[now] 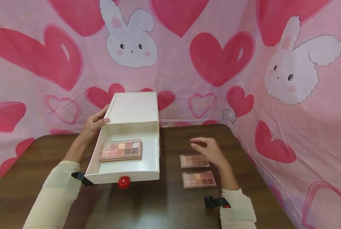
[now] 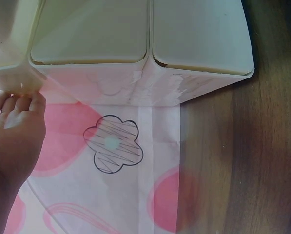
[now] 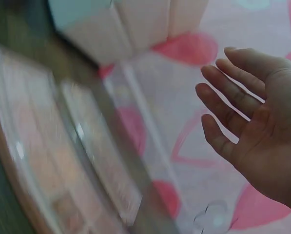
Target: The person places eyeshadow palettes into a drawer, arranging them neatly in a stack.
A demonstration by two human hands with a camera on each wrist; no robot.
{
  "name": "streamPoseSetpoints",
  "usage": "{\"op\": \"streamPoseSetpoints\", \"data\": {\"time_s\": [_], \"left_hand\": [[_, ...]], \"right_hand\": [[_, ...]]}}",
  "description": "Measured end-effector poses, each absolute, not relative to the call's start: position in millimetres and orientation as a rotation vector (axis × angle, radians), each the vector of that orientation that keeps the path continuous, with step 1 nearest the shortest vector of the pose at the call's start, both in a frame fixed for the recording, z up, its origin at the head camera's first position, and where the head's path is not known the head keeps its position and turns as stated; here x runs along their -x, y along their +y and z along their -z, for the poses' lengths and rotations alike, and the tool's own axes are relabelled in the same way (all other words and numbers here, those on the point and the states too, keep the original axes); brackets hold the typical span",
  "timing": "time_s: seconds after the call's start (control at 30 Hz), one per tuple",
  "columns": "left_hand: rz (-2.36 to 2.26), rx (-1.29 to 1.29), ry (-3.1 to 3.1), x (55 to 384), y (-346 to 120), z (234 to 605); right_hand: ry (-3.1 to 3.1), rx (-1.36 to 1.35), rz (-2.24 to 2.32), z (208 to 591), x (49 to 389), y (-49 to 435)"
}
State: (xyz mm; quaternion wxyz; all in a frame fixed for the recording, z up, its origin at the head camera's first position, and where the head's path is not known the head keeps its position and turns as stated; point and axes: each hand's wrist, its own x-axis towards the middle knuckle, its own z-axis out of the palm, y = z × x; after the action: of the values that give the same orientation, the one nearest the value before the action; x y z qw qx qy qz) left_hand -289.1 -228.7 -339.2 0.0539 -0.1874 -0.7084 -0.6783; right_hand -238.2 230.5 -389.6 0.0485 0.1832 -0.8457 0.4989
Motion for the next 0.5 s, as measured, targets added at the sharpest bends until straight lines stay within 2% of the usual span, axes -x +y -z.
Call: {"op": "streamPoseSetpoints", "data": {"time_s": [0.23,0.5], "left_hand": [[2.072,0.566,-2.151,289.4,-229.0,339.6],[2.074,0.592,-2.134,290.7,-229.5,341.0]], "right_hand": [[-2.728,-0.500,-1.407,414.4,256.7,262.5],[-2.853,-0.637,-1.209,436.0,257.3,282.8]]}}
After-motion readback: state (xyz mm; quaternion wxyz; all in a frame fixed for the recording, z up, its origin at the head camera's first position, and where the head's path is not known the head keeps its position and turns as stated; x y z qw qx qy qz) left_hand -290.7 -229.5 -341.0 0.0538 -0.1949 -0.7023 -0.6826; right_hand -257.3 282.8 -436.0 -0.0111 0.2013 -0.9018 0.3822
